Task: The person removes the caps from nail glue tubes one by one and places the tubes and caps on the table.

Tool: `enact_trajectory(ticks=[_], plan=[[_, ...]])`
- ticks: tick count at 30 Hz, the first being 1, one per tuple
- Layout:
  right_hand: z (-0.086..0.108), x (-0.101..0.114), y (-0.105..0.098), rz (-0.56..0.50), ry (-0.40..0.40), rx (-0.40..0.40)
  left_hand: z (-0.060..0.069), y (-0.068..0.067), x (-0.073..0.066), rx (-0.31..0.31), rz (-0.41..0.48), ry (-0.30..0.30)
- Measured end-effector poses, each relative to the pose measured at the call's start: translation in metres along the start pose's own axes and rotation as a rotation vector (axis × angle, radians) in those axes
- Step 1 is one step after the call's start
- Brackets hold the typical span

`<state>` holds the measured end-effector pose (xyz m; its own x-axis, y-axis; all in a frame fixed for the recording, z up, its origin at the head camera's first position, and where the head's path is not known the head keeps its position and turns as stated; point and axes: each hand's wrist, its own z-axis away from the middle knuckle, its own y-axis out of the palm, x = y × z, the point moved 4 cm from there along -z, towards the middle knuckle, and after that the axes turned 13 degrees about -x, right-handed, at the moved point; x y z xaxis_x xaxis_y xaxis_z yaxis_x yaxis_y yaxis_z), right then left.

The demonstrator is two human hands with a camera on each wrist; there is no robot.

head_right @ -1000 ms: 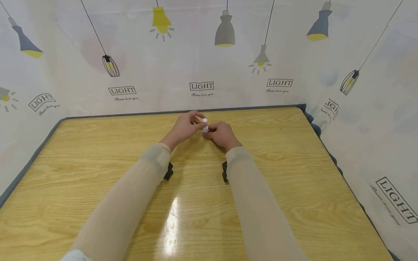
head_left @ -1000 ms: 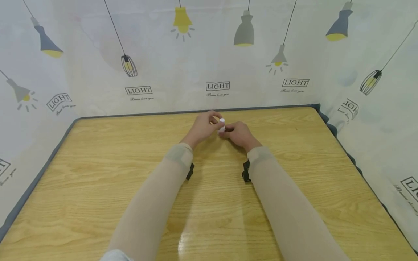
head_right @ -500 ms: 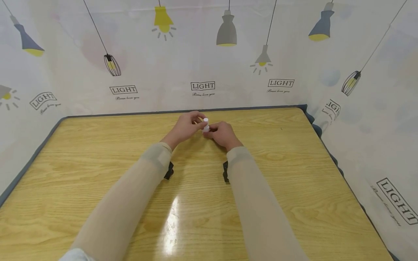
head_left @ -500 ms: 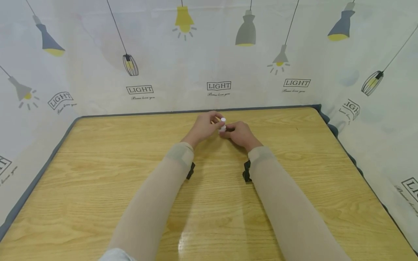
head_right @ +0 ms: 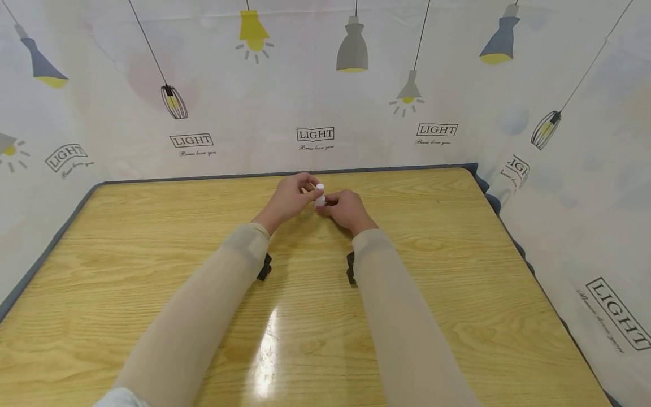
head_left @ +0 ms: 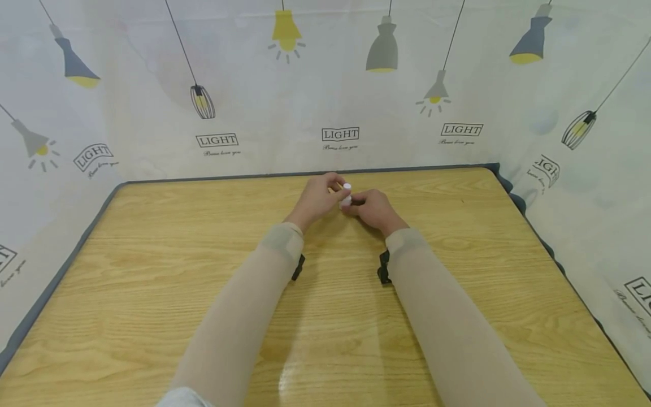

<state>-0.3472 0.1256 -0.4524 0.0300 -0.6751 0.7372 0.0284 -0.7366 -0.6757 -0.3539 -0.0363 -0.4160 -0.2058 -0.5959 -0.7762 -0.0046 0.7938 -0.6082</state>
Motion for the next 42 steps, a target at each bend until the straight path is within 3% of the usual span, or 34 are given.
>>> enact_trajectory(ticks=[7, 17, 32, 42], plan=[[0.001, 0.001, 0.0, -0.003, 0.009, 0.0, 0.0, -0.003, -0.003, -0.039, -0.059, -0.009], [0.001, 0.001, 0.0, -0.001, 0.005, -0.003, 0.002, -0.008, -0.004, -0.067, -0.056, -0.019], [0.002, 0.002, 0.0, -0.015, 0.02, -0.015, 0.002, -0.015, 0.001, -0.111, 0.031, -0.11], [0.002, 0.003, -0.001, -0.015, 0.035, -0.006, 0.001, -0.02, 0.009, -0.081, 0.127, -0.183]])
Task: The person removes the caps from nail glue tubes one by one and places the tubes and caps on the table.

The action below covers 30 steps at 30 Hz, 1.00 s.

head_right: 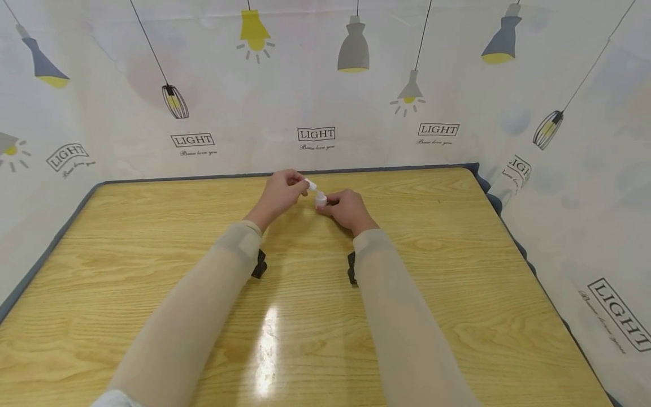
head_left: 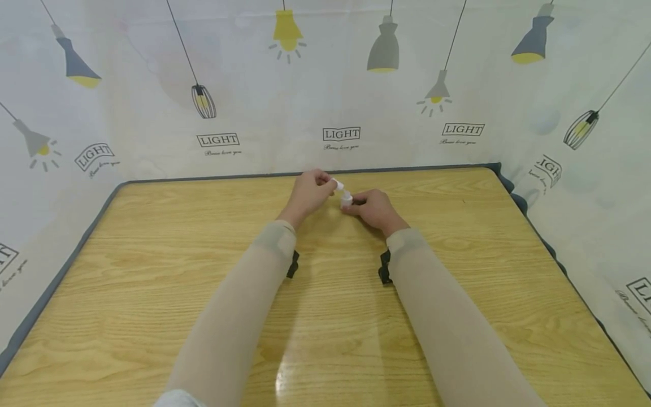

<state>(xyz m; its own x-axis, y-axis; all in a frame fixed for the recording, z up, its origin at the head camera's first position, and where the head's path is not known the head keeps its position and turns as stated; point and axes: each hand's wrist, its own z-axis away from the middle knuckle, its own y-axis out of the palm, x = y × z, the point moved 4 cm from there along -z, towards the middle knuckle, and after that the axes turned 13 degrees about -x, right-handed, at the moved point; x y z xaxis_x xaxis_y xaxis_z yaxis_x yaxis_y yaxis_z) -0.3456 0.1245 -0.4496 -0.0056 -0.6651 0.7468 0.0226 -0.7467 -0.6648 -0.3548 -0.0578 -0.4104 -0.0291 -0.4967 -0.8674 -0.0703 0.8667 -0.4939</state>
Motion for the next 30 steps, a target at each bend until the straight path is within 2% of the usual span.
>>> enact_trajectory(ticks=[7, 15, 21, 30], plan=[[-0.001, -0.001, 0.001, -0.006, -0.013, -0.008, -0.004, -0.002, 0.011, 0.029, 0.009, -0.058], [0.001, 0.0, 0.0, -0.008, -0.011, -0.007, -0.003, -0.001, 0.015, 0.056, -0.005, -0.099], [0.001, 0.0, 0.0, -0.006, -0.012, -0.006, -0.003, -0.003, 0.014, 0.057, 0.001, -0.103], [0.0, 0.0, 0.0, 0.006, -0.02, -0.008, -0.004, -0.005, 0.011, 0.056, 0.037, -0.067]])
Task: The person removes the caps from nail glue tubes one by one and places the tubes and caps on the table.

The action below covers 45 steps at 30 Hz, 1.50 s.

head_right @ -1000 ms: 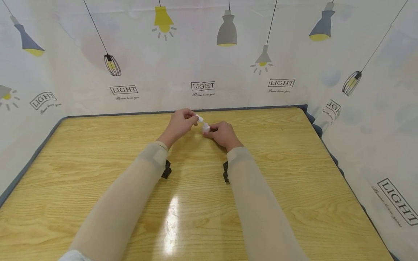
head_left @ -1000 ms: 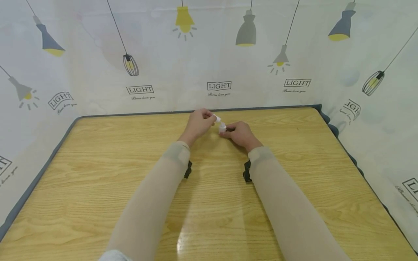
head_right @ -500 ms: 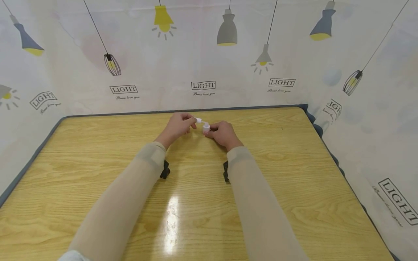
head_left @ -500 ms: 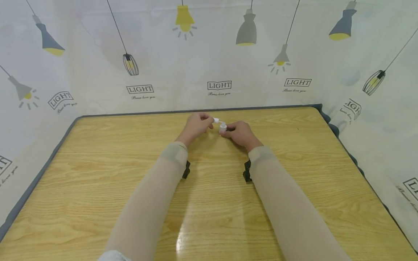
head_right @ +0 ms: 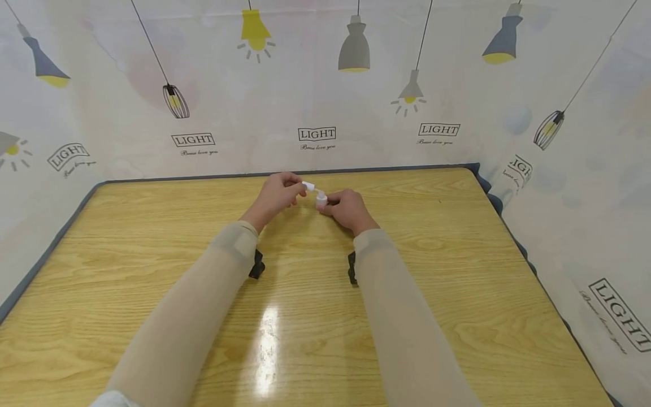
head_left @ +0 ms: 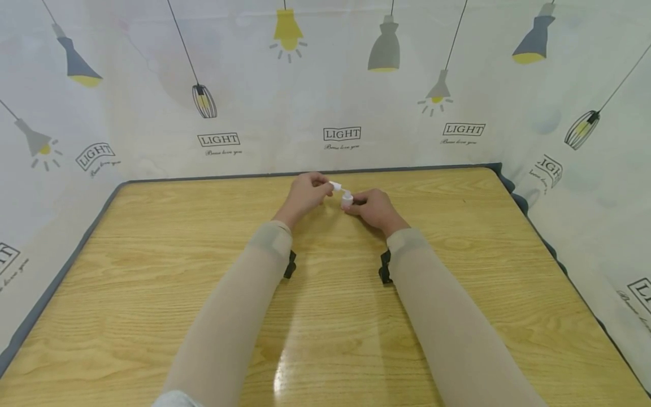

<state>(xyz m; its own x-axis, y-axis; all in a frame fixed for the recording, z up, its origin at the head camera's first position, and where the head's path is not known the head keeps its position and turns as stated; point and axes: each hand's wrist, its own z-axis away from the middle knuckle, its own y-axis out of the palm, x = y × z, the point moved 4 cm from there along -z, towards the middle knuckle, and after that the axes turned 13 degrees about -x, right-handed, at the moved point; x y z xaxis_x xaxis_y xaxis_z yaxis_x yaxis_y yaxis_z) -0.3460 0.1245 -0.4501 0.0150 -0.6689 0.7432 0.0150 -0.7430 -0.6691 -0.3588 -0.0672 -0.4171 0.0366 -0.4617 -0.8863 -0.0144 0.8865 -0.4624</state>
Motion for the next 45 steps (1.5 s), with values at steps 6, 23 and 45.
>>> enact_trajectory(ticks=[6, 23, 45], plan=[[-0.001, 0.001, 0.0, 0.012, -0.007, 0.0, 0.001, -0.003, -0.002, -0.006, 0.037, 0.015], [-0.001, -0.001, 0.0, 0.02, -0.022, -0.011, 0.003, -0.009, -0.002, 0.001, 0.04, 0.052], [0.001, 0.003, -0.001, 0.015, -0.004, -0.001, 0.007, -0.019, 0.001, 0.0, 0.021, 0.056]])
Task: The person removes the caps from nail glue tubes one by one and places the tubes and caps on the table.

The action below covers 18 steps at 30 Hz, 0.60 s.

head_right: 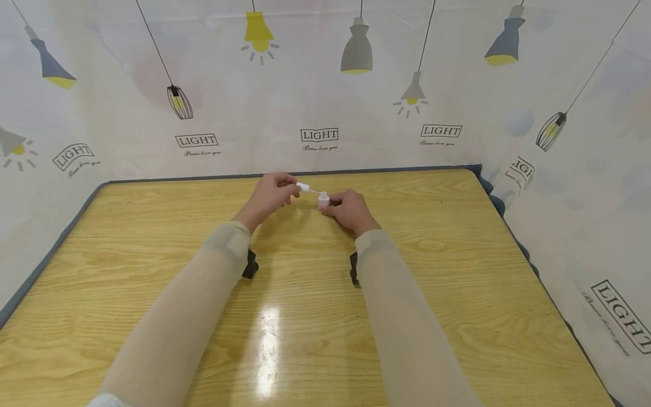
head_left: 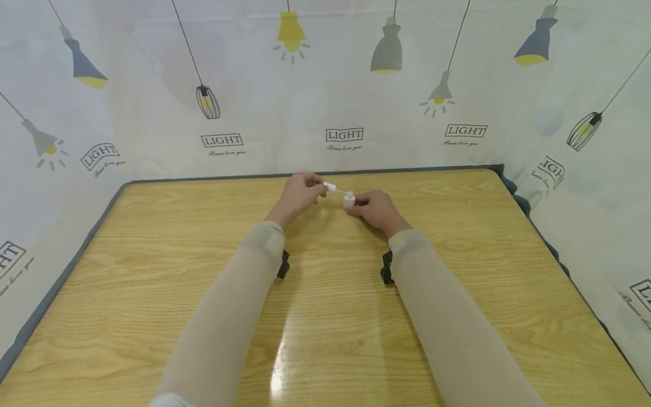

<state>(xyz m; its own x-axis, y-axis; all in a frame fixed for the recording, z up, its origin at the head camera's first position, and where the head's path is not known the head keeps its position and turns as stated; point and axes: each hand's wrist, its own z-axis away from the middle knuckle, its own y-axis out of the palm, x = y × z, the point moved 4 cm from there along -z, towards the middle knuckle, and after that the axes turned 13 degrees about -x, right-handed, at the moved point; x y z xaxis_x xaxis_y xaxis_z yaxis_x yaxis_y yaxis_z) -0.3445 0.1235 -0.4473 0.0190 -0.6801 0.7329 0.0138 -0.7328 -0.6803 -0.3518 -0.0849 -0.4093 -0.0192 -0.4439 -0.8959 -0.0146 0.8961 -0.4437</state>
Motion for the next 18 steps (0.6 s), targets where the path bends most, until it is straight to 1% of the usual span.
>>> enact_trajectory(ticks=[8, 18], plan=[[-0.0014, -0.0019, 0.001, 0.0, -0.009, -0.001, 0.001, -0.0042, 0.0019, -0.017, -0.009, -0.002], [-0.0021, -0.0027, 0.0015, 0.001, -0.012, -0.004, 0.0026, -0.0055, 0.0029, -0.021, 0.008, 0.0]])
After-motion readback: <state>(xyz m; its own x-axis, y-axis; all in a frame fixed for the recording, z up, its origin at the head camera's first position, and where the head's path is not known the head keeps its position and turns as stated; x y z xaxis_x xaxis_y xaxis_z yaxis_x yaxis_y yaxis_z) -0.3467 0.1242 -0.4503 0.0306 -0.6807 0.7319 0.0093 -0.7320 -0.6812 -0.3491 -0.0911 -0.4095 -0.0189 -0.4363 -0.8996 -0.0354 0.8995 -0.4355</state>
